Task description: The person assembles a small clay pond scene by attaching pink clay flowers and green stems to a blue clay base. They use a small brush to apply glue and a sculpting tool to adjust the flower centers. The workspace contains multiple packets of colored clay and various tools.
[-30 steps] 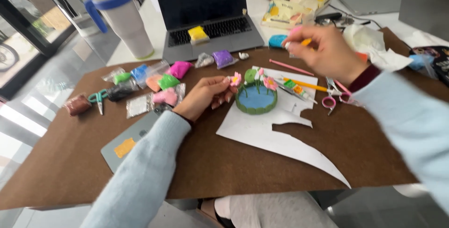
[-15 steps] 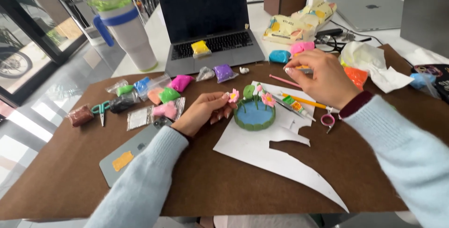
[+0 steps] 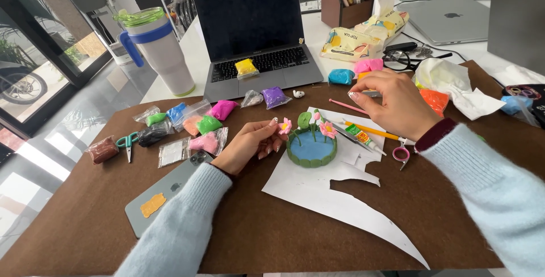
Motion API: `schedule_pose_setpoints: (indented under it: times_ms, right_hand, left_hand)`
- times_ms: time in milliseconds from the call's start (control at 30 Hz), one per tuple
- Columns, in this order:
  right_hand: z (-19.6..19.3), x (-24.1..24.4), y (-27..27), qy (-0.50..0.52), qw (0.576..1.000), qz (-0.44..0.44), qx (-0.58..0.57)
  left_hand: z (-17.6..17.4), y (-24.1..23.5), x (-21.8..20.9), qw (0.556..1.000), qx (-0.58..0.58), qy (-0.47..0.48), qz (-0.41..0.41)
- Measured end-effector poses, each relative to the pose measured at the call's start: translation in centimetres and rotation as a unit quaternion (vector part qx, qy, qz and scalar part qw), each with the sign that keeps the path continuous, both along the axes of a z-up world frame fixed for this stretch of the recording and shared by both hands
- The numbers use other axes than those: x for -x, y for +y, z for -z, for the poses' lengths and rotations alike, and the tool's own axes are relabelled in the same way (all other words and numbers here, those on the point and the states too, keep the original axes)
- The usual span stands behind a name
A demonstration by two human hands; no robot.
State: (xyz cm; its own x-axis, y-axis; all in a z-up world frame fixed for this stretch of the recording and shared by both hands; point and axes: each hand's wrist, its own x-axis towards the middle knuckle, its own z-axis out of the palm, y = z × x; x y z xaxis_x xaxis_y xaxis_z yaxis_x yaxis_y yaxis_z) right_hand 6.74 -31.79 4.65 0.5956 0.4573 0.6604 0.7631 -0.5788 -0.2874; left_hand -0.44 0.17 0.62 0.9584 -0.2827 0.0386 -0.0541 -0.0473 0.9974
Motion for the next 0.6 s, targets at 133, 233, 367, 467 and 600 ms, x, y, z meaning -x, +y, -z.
schedule_pose_setpoints:
  times_ms: [133, 233, 367, 467, 600]
  right_hand:
    - [-0.34, 0.15, -0.02, 0.004, 1.0, 0.001, 0.006]
    - [-0.24, 0.05, -0.01, 0.003, 1.0, 0.004, 0.009]
    - [0.29, -0.38, -0.14, 0.013, 1.0, 0.011, 0.022]
    - [0.39, -0.44, -0.03, 0.021, 0.999, 0.015, 0.026]
    - [0.25, -0.26, 0.16, 0.041, 0.999, 0.018, 0.029]
  left_hand:
    - [-0.08, 0.15, -0.05, 1.0, 0.01, 0.007, -0.007]
    - [-0.01, 0.15, -0.07, 1.0, 0.001, 0.001, 0.001]
    - [0.41, -0.01, -0.18, 1.0, -0.005, -0.028, 0.0]
    - [0.53, -0.03, -0.27, 0.999, -0.004, -0.038, -0.001]
    - [0.04, -0.31, 0.13, 1.0, 0.004, -0.028, -0.003]
